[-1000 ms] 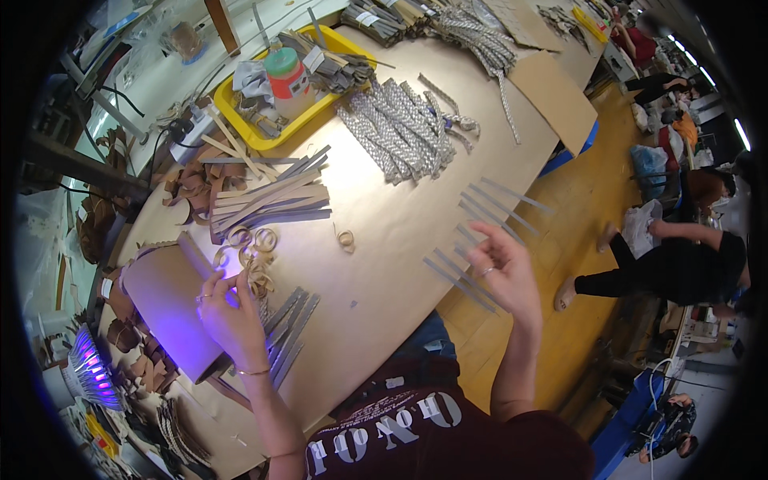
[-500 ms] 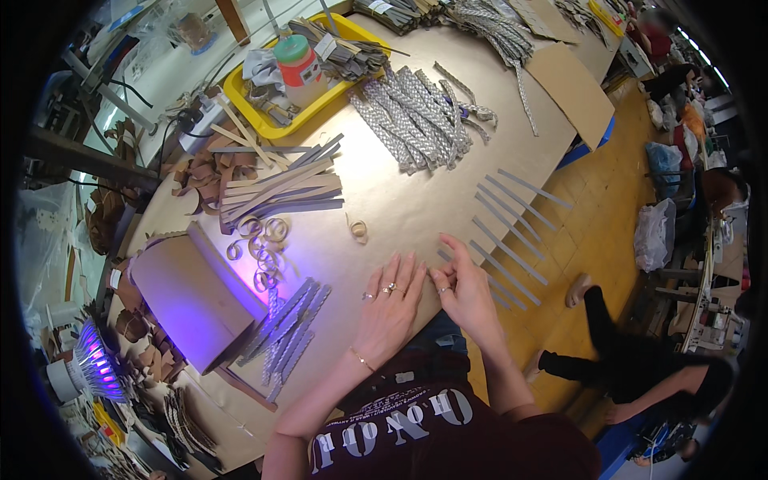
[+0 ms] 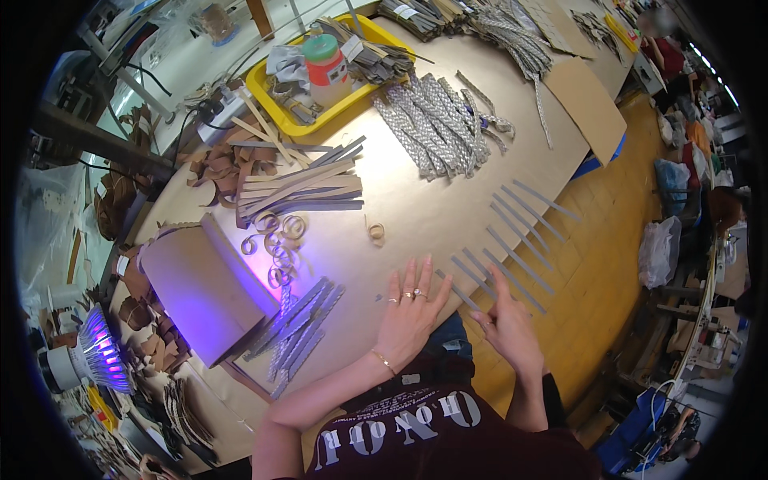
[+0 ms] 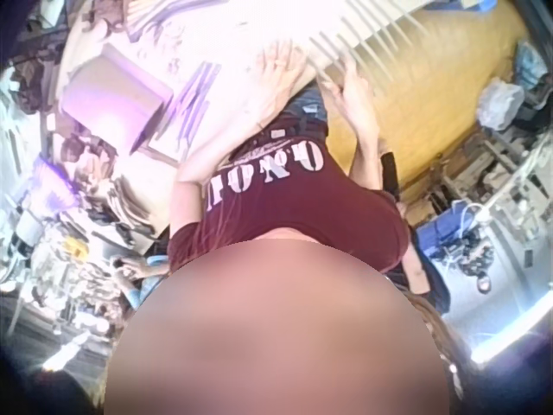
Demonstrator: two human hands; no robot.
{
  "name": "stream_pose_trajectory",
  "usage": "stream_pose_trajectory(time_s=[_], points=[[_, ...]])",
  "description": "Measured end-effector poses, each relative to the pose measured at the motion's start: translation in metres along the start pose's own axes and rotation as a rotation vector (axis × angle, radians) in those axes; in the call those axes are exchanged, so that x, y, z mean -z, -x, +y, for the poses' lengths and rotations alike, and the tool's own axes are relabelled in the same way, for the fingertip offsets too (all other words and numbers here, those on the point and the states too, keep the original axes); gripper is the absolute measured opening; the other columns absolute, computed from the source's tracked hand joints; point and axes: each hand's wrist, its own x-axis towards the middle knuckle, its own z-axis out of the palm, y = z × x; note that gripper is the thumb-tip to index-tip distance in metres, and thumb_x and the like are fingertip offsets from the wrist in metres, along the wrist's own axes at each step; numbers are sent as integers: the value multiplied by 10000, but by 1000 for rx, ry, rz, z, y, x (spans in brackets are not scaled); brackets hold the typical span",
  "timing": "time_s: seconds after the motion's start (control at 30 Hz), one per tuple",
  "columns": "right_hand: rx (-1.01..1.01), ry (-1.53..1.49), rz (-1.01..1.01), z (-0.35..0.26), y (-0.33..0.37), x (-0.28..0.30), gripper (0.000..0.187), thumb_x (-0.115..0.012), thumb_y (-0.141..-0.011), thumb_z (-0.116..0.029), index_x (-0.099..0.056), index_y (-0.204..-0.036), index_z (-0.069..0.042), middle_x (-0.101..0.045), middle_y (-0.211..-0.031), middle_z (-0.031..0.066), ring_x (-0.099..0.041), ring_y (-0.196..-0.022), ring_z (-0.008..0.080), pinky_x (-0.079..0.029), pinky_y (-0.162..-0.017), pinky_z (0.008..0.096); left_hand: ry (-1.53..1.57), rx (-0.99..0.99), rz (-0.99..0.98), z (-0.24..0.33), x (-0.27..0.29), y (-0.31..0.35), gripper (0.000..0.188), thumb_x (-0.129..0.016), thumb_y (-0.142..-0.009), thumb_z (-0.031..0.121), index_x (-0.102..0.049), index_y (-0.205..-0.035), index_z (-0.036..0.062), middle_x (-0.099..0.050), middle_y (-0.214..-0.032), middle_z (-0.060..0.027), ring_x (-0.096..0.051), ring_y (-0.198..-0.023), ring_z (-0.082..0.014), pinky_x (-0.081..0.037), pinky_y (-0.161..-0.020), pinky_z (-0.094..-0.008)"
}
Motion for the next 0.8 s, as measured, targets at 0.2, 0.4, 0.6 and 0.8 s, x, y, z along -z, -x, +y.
stream_pose_trajectory(time_s=[0.2, 0.4, 0.6, 0.8], points=[[-55, 334, 73, -25, 8, 57, 782, -798, -770, -381, -458, -1403, -69, -686, -827, 135, -666, -785, 356, -504, -696, 424, 108, -74, -16, -4, 1, -1, 617, -541, -913, 152, -384, -1504, 230, -163, -1572, -316, -208, -1442, -499, -218, -1155, -582], [579, 166, 225, -110, -60, 42, 504, -742, -835, -335, -602, -1253, -91, -655, -942, 133, -639, -900, 312, -502, -765, 396, 677, 72, 271, -29, 28, 27, 542, -586, -909, 113, -460, -1435, 142, -260, -1543, -275, -285, -1419, -449, -260, -1163, -516], [814, 50, 180, -217, -162, -52, 195, -671, -894, -239, -679, -977, -63, -648, -930, 131, -652, -862, 327, -515, -747, 425, 644, 370, 575, -58, 64, 74, 320, -657, -853, 52, -657, -1173, 74, -532, -1377, -175, -512, -1270, -371, -413, -1059, -462], [666, 359, 282, -270, -210, -102, 147, -650, -875, -168, -680, -878, -25, -664, -891, 185, -692, -824, 352, -549, -685, 455, 610, 548, 718, -78, 89, 99, 241, -689, -851, 58, -697, -1092, 68, -654, -1208, -138, -642, -1074, -315, -480, -941, -409]])
